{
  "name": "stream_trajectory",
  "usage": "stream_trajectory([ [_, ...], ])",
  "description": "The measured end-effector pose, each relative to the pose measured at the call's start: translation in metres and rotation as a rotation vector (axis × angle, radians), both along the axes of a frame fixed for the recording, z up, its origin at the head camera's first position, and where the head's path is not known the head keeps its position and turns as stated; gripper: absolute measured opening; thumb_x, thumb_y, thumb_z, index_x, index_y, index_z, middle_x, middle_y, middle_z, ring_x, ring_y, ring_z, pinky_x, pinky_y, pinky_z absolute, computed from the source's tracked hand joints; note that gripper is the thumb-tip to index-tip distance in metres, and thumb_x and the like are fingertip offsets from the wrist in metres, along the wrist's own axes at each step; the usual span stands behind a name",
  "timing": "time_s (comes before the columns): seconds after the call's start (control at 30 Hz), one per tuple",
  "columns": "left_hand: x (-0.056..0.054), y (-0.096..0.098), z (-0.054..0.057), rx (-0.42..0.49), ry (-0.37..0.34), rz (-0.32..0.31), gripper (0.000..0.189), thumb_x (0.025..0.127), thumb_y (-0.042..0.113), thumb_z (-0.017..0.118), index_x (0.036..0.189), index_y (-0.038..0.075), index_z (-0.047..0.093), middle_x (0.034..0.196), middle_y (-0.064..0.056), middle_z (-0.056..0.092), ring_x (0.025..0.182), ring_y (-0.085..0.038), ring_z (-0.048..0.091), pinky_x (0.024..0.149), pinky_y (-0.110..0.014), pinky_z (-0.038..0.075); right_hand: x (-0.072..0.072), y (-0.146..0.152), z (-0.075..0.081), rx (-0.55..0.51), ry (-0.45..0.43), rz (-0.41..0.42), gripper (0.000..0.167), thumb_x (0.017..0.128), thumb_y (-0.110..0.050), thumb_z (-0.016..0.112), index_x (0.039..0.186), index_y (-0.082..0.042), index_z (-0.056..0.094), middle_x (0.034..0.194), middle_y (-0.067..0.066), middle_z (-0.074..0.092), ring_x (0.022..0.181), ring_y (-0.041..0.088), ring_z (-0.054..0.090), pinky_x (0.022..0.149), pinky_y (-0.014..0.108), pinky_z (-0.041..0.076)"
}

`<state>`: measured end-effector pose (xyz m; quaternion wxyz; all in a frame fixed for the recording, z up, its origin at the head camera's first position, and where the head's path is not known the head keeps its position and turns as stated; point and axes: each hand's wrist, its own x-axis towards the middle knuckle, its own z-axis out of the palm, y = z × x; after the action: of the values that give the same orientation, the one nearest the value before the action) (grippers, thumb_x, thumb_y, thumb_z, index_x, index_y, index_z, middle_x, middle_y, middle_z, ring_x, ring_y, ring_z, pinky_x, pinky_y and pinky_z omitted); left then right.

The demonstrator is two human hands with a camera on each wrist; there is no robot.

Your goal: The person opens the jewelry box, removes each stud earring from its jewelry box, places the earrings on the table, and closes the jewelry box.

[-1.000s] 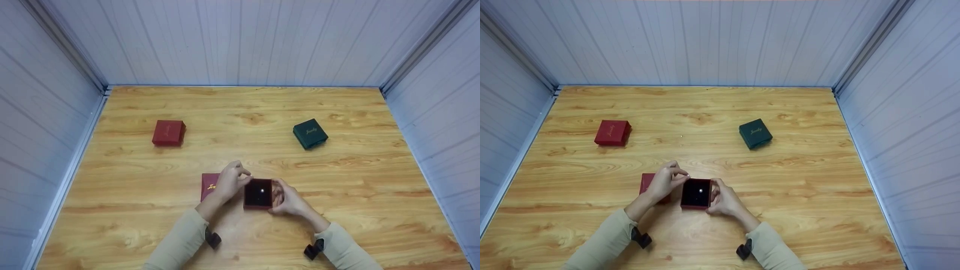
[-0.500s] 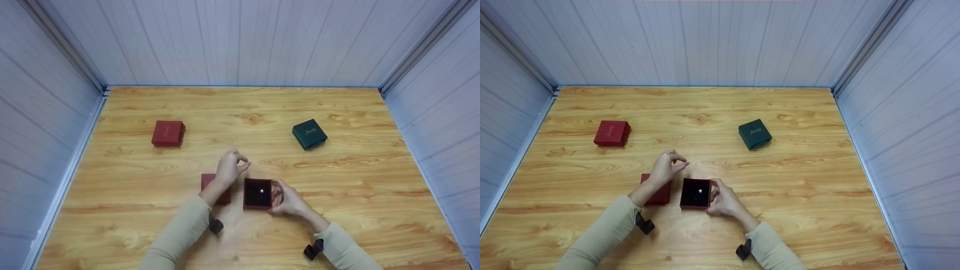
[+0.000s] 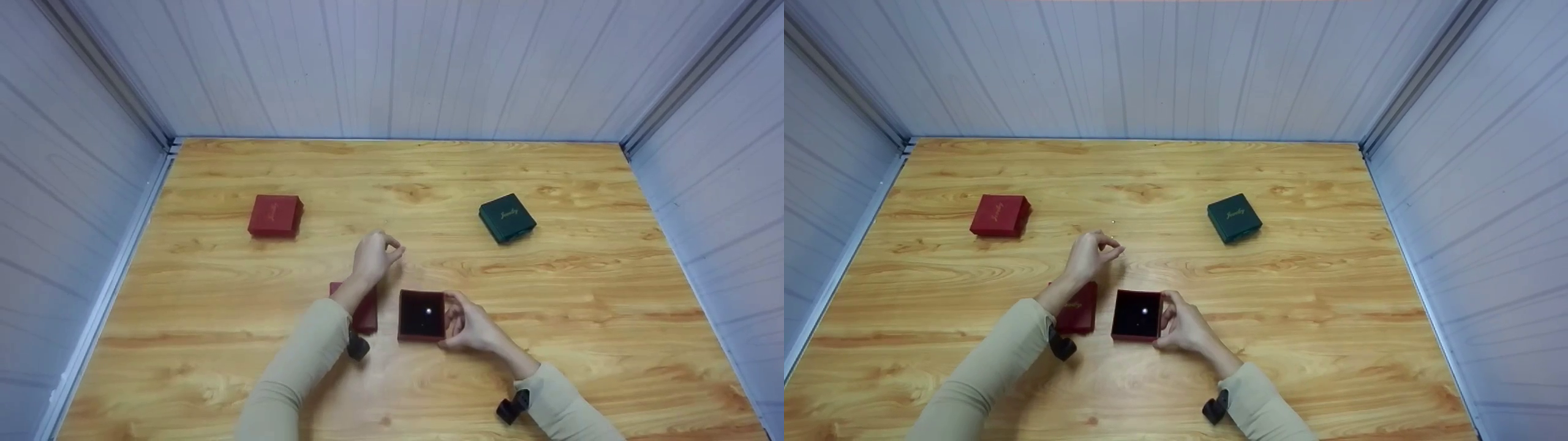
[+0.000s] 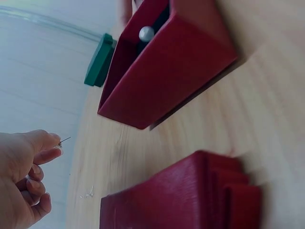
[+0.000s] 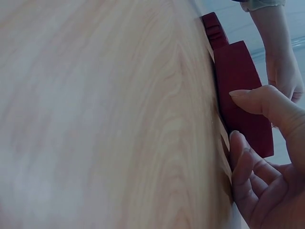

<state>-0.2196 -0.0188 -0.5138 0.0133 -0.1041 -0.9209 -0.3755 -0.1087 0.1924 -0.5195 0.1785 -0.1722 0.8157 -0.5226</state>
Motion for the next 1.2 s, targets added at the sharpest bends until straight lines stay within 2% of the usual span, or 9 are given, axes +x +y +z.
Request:
stream_trajectory([
  [0.1, -0.005, 0.000, -0.001, -0.016, -0.023, 0.018, 0.015, 0.078, 0.017, 0.067, 0.082, 0.003, 0.071, 0.082, -0.007, 0.063, 0.073, -0.019, 0.056, 0.064, -0.030, 0.046, 0.000, 0.001, -0.002, 0.008, 0.009, 0.002, 0.080, 0.060, 0.007, 0.075, 0.125, 0.013, 0.029, 0.081, 0.020, 0.057, 0.059, 0.030, 0.055, 0.051, 0.020, 0.045],
  [0.3, -0.015, 0.003, -0.005, -0.014, -0.065, 0.038, 0.016, 0.079, 0.017, 0.066, 0.083, 0.003, 0.071, 0.085, -0.008, 0.065, 0.078, -0.020, 0.059, 0.067, -0.030, 0.047, -0.005, 0.008, -0.027, 0.051, 0.005, -0.020, 0.085, 0.059, 0.000, 0.079, 0.127, 0.006, 0.030, 0.081, 0.010, 0.057, 0.060, 0.019, 0.054, 0.052, 0.020, 0.044],
  [0.4, -0.020, 0.004, -0.008, -0.013, -0.079, 0.043, 0.016, 0.079, 0.017, 0.065, 0.083, 0.003, 0.071, 0.087, -0.008, 0.066, 0.081, -0.021, 0.060, 0.069, -0.030, 0.048, -0.005, 0.008, -0.030, 0.040, 0.000, -0.025, 0.085, 0.058, 0.001, 0.079, 0.128, 0.006, 0.029, 0.082, 0.011, 0.057, 0.060, 0.021, 0.054, 0.052, 0.020, 0.044],
  [0.57, -0.029, 0.006, -0.012, -0.048, -0.080, 0.056, 0.016, 0.079, 0.017, 0.065, 0.083, 0.003, 0.071, 0.090, -0.008, 0.066, 0.084, -0.021, 0.060, 0.072, -0.030, 0.047, -0.001, 0.003, -0.013, 0.000, -0.009, -0.010, 0.081, 0.060, 0.007, 0.075, 0.126, 0.011, 0.028, 0.083, 0.019, 0.057, 0.062, 0.033, 0.054, 0.052, 0.019, 0.043],
  [0.67, -0.034, 0.008, -0.012, -0.064, -0.104, 0.060, 0.016, 0.080, 0.018, 0.064, 0.084, 0.003, 0.071, 0.093, -0.008, 0.065, 0.085, -0.021, 0.060, 0.072, -0.030, 0.048, 0.001, 0.000, -0.001, -0.005, -0.014, -0.004, 0.079, 0.061, 0.009, 0.074, 0.125, 0.013, 0.028, 0.083, 0.022, 0.056, 0.062, 0.036, 0.054, 0.052, 0.018, 0.043],
  [0.8, -0.041, 0.011, -0.011, -0.089, -0.136, 0.069, 0.017, 0.081, 0.019, 0.063, 0.085, 0.004, 0.071, 0.096, -0.008, 0.065, 0.088, -0.021, 0.059, 0.074, -0.031, 0.047, 0.003, 0.000, 0.003, 0.006, -0.017, -0.009, 0.079, 0.061, 0.008, 0.074, 0.125, 0.013, 0.028, 0.083, 0.021, 0.056, 0.062, 0.035, 0.054, 0.053, 0.018, 0.044],
  [0.93, -0.048, 0.014, -0.010, -0.138, -0.132, 0.065, 0.018, 0.081, 0.020, 0.063, 0.086, 0.005, 0.071, 0.095, -0.007, 0.064, 0.091, -0.022, 0.058, 0.078, -0.032, 0.046, 0.002, 0.000, 0.003, 0.004, -0.018, -0.007, 0.079, 0.061, 0.008, 0.074, 0.125, 0.013, 0.028, 0.082, 0.023, 0.056, 0.063, 0.036, 0.055, 0.053, 0.020, 0.045],
  [1.13, -0.059, 0.018, -0.004, -0.165, -0.136, 0.053, 0.016, 0.083, 0.019, 0.062, 0.081, 0.006, 0.072, 0.087, -0.005, 0.066, 0.084, -0.021, 0.060, 0.074, -0.031, 0.048, 0.001, 0.000, 0.005, 0.034, 0.038, 0.004, 0.078, 0.060, 0.006, 0.075, 0.123, 0.016, 0.030, 0.083, 0.023, 0.056, 0.068, 0.037, 0.054, 0.060, 0.037, 0.048],
  [1.2, -0.062, 0.019, -0.002, -0.174, -0.147, 0.050, 0.017, 0.083, 0.018, 0.061, 0.079, 0.006, 0.072, 0.083, -0.005, 0.066, 0.080, -0.020, 0.061, 0.071, -0.031, 0.048, 0.000, 0.000, 0.006, 0.040, 0.046, 0.004, 0.077, 0.060, 0.006, 0.076, 0.122, 0.017, 0.031, 0.083, 0.023, 0.056, 0.068, 0.038, 0.054, 0.060, 0.039, 0.047],
])
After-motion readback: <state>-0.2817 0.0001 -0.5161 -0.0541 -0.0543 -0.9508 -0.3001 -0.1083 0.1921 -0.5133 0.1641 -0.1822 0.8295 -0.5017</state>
